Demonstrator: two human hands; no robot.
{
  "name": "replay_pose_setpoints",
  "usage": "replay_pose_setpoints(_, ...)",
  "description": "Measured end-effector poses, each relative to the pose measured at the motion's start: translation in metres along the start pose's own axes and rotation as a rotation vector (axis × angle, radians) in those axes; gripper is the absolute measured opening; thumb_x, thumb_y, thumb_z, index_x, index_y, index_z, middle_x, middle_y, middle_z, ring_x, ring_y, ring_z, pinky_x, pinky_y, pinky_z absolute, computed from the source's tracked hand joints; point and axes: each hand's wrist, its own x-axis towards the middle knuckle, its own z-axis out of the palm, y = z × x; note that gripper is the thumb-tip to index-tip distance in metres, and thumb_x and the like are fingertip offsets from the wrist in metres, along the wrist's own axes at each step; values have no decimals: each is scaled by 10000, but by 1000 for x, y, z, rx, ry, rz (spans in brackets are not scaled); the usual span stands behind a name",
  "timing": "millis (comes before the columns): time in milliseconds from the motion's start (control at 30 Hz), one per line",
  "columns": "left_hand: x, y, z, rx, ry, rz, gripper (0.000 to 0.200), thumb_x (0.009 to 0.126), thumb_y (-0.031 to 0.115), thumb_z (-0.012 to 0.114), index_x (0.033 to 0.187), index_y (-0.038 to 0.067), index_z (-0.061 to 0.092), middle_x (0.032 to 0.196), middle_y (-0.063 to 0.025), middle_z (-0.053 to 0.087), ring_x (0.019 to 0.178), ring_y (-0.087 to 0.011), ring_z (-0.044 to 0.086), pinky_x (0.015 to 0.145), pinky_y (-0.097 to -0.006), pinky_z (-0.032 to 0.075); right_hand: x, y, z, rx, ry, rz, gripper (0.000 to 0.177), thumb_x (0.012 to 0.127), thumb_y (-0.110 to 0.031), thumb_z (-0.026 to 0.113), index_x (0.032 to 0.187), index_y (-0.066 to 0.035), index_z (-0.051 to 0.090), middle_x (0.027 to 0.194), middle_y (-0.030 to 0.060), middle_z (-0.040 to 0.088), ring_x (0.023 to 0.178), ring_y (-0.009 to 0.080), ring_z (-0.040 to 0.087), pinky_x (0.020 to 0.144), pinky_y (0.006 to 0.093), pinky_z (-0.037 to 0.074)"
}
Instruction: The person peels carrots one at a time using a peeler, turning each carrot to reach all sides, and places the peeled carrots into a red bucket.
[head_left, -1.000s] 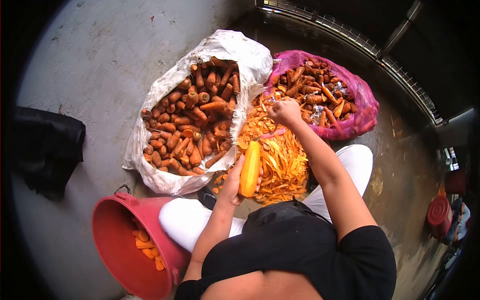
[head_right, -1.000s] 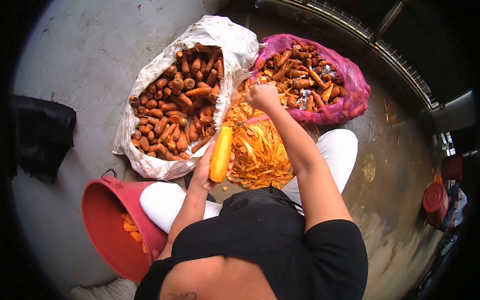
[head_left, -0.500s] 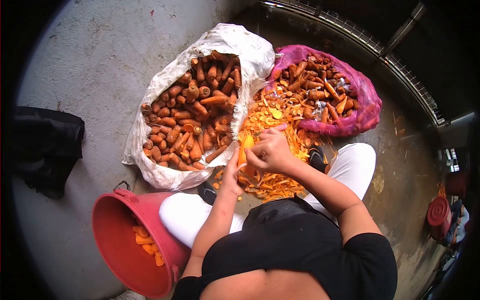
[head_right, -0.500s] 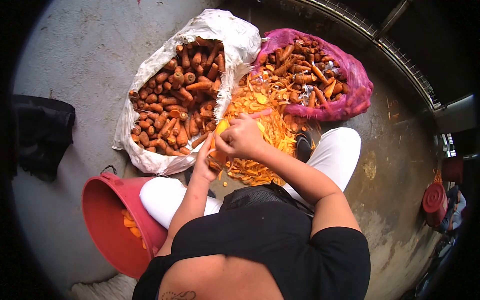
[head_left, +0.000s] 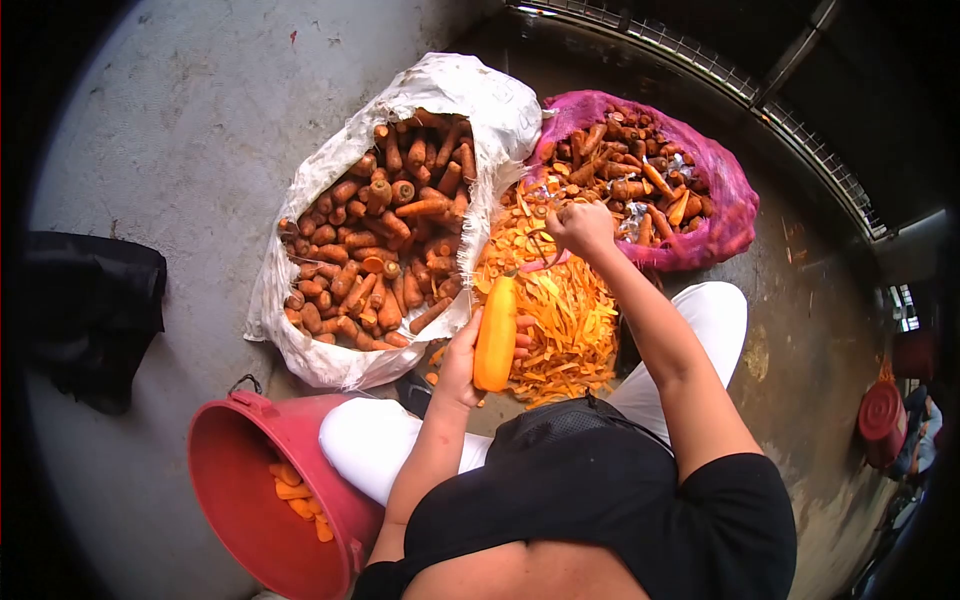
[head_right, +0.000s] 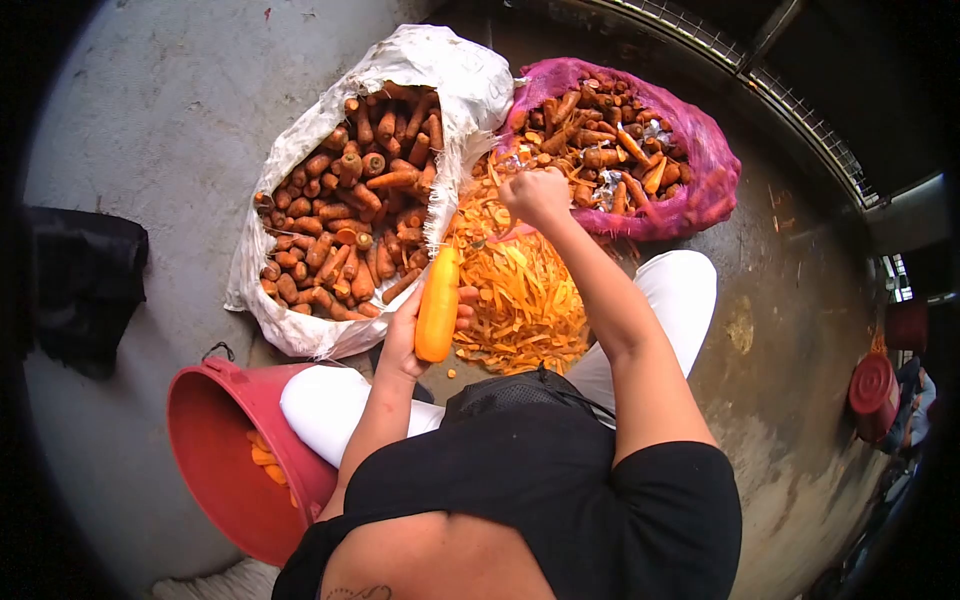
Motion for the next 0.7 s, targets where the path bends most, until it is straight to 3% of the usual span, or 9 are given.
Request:
replay_pose_setpoints(100,8,-3,-17,-62,-9,-10,453,996,385,368,1241,20,480,1015,-137,620,829,-201,635,709,-318,552,-28,-31,-29,481,-50,53,411,838,-321,492,511,-114,627,448,41,543,362,224,444,659,348,433)
replay_pose_setpoints(233,17,-10,-38,-181,4,-54,417,1001,366,360,1263,63,474,1055,-106,618,880,-196,637,742,-315,551,-71,-69,-48,514,209,-375,320,771,-240,593,461,-161,606,441,20,524,412,190,454,546,355,360)
replay_pose_setpoints(300,17,-9,-35,-194,29,-71,401,1002,354,363,1278,82,468,1078,-90,614,910,-190,635,760,-317,552,-90,-86,-65,583,191,-512,306,741,-200,627,442,-165,573,458,-1,536,454,173,478,535,332,354)
replay_pose_setpoints(433,14,-13,-26,-115,132,-35,401,995,358,389,1271,81,475,1121,-70,597,959,-184,626,788,-329,549,-90,-90,-60,584,273,-611,352,740,-151,636,427,-137,476,453,-3,502,450,194,438,524,321,340)
replay_pose_setpoints(567,9,-11,-20,-21,170,-28,407,990,366,399,1242,59,491,1041,-80,621,900,-180,633,749,-331,555,-78,-86,-55,602,309,-594,337,733,-162,627,421,-163,499,413,-4,457,436,175,429,500,327,335)
replay_pose_setpoints(633,8,-9,-21,20,116,-36,408,990,365,402,1225,46,500,986,-93,628,851,-175,636,709,-317,557,-56,-73,-36,611,333,-486,341,759,-220,594,422,-186,549,391,-8,435,390,155,390,476,333,325)
replay_pose_setpoints(700,5,-10,-25,68,31,-28,408,990,361,404,1208,32,507,931,-109,629,799,-171,636,666,-300,555,-28,-51,-10,434,204,-334,390,822,-310,512,469,-186,624,368,-33,383,384,146,360,493,315,366)
